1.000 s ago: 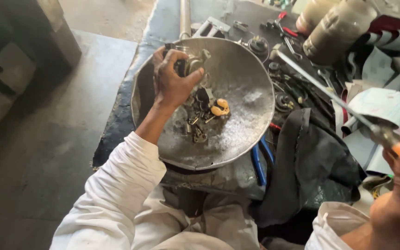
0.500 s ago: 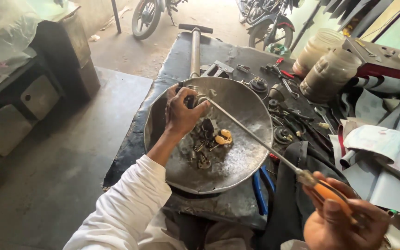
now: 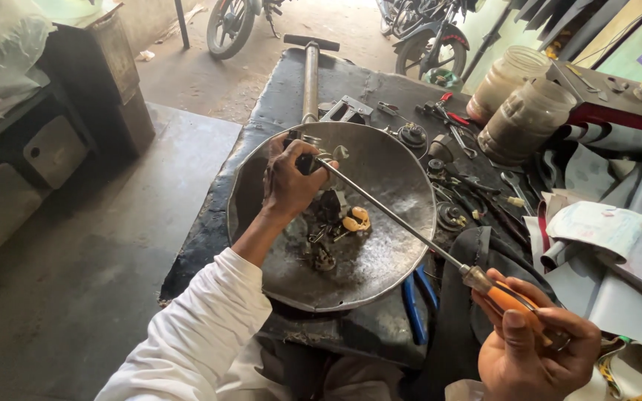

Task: The person is disassembling and cleaning a motorcycle carburetor, inspecting the internal components including the float and springs.

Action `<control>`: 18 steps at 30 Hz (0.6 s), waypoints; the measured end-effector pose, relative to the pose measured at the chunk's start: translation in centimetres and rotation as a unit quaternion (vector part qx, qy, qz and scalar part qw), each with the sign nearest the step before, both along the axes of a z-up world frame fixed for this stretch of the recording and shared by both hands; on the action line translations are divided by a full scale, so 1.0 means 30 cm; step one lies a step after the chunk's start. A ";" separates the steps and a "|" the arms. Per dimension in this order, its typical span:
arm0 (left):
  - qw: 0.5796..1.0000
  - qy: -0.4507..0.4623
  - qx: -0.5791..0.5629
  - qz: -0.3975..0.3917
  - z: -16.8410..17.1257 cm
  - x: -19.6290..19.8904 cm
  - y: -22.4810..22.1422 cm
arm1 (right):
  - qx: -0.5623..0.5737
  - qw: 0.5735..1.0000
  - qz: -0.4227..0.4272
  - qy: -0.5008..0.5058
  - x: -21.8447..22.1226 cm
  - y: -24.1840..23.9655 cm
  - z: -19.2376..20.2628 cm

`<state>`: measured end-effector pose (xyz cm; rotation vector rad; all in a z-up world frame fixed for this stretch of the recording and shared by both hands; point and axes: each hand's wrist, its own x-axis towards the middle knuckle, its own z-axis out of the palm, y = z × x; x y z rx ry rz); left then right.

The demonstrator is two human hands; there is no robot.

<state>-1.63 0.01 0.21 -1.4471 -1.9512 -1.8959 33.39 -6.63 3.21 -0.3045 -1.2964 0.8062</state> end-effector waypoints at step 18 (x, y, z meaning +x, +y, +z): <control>0.998 0.054 -0.012 0.014 -0.007 -0.020 -0.002 | 0.047 0.972 -0.088 -0.214 0.096 0.032 -0.001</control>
